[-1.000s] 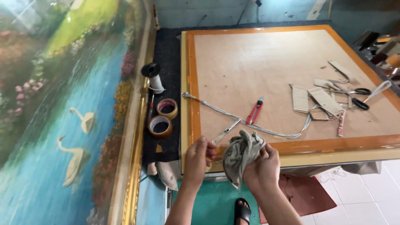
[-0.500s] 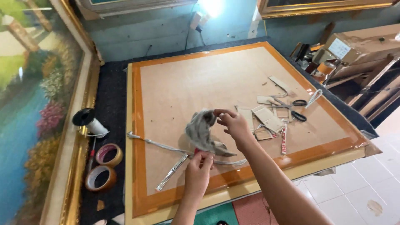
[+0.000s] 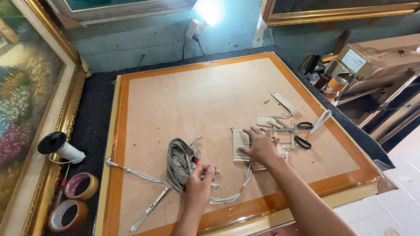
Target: Final finishing and inspection of a framed jersey, including trimming excess backing material and cleaning the glass surface.
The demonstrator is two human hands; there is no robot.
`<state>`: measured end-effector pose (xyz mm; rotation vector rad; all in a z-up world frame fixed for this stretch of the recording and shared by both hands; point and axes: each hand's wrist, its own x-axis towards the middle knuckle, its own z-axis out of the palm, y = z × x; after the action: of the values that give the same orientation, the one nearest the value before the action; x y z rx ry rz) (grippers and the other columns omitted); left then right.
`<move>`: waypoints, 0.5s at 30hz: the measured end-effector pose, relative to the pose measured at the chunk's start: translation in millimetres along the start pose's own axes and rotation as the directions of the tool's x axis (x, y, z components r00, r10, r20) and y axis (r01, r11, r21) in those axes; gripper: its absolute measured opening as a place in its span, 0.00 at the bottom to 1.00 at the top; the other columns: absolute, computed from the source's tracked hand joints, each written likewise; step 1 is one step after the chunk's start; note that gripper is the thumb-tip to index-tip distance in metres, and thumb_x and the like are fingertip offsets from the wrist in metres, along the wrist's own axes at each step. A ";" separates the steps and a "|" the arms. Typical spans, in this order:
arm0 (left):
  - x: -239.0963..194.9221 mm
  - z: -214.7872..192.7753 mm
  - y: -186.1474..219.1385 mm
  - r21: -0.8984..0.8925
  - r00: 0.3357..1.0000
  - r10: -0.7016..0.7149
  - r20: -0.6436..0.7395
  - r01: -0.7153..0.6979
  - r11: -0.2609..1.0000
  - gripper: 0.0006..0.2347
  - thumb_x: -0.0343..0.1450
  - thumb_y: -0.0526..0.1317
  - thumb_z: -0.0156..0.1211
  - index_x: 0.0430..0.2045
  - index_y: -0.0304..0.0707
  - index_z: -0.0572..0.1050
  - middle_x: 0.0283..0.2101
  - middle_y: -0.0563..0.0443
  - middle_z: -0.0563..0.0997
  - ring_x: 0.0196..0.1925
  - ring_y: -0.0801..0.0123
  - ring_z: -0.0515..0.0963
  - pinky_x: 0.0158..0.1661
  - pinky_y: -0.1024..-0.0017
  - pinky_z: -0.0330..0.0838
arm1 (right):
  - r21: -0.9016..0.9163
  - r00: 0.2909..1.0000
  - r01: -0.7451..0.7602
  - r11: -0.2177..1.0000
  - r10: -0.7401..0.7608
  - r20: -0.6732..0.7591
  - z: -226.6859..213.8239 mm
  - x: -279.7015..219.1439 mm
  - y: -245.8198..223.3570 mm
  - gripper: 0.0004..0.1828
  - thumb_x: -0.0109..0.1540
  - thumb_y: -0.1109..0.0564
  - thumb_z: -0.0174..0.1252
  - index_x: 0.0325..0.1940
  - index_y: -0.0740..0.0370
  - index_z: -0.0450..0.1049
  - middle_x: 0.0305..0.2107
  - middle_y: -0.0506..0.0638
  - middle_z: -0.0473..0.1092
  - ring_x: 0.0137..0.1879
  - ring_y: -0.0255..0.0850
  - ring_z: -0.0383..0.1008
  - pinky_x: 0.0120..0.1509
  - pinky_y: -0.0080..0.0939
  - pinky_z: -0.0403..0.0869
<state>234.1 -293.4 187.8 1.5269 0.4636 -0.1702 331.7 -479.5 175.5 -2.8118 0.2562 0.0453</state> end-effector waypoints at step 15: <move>4.7 -9.8 19.0 0.034 0.998 0.031 -0.046 -0.029 0.999 0.06 0.65 0.39 0.50 0.23 0.39 0.74 0.24 0.55 0.74 0.24 0.78 0.68 0.18 0.81 0.58 | 0.502 0.995 0.094 0.860 -0.099 -0.017 -45.8 20.9 -25.4 0.07 0.54 0.51 0.53 0.34 0.46 0.75 0.30 0.39 0.73 0.35 0.29 0.68 0.30 0.30 0.63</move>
<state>243.9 -282.0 203.6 1.5722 0.4766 -0.1198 357.0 -473.8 225.6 -2.2958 0.1018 -0.0288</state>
